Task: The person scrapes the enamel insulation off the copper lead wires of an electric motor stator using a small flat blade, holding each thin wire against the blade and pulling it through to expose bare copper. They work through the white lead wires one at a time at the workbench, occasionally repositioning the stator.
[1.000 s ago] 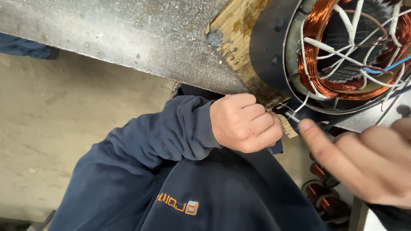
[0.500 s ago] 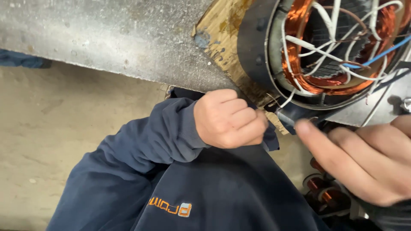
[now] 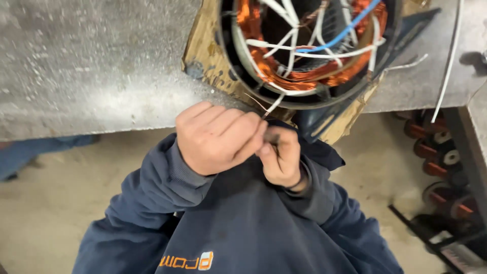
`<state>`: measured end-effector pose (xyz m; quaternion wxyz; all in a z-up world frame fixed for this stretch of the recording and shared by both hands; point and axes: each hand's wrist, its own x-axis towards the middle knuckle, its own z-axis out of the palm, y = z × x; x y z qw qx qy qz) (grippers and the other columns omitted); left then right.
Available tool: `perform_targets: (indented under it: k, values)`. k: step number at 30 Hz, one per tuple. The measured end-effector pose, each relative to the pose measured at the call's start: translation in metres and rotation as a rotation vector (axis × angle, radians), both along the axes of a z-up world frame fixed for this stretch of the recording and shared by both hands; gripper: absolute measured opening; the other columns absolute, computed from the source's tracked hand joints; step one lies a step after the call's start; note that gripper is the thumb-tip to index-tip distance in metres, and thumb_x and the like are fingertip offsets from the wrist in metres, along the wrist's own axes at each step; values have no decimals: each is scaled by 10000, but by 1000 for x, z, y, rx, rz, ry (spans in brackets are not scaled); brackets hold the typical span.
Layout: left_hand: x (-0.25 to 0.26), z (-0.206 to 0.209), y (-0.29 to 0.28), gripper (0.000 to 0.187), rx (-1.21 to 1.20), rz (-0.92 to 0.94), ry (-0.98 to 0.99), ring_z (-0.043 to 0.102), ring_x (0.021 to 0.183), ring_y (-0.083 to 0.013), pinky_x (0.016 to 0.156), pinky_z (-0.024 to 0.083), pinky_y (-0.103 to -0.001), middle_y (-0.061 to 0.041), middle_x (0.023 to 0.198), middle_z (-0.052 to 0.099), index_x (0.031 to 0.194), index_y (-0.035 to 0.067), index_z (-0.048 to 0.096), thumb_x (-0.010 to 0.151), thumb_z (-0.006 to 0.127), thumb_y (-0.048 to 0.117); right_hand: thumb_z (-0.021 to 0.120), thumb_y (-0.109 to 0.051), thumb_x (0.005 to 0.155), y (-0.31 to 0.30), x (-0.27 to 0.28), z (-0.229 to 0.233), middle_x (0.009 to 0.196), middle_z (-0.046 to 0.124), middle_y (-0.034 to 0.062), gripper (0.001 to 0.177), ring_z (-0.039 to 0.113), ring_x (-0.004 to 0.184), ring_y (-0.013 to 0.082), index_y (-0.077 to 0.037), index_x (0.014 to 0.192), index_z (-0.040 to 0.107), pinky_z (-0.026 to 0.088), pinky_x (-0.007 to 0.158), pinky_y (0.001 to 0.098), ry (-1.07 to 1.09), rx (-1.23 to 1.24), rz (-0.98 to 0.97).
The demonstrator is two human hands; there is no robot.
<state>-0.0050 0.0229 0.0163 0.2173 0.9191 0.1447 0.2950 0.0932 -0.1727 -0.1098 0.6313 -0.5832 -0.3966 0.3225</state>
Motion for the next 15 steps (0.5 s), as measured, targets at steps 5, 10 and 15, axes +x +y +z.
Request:
perform_targets:
  k: [5, 10, 15]
  values:
    - [0, 10, -1, 150, -4, 20, 34, 543, 606, -223, 579, 371, -373, -4, 706, 552, 864, 100, 651, 885, 791, 150, 535, -48, 1072, 46, -9, -4, 1038, 615, 112, 181, 585, 823, 178, 5, 1232, 471, 506, 792, 283, -169, 121, -195]
    - [-4, 9, 0, 163, -88, 34, 28, 544, 587, -242, 567, 384, -374, -20, 693, 561, 798, 105, 623, 848, 776, 132, 547, -28, 1045, 59, -7, -8, 991, 636, 101, 173, 614, 807, 176, 3, 1206, 493, 520, 756, 283, -207, 171, -263]
    - [-3, 7, 4, 173, -193, -49, -14, 522, 564, -272, 561, 387, -385, -39, 671, 549, 775, 89, 602, 834, 764, 101, 584, 23, 980, 63, -2, -3, 902, 657, 111, 202, 667, 766, 192, -2, 1170, 520, 546, 733, 305, -362, 155, -277]
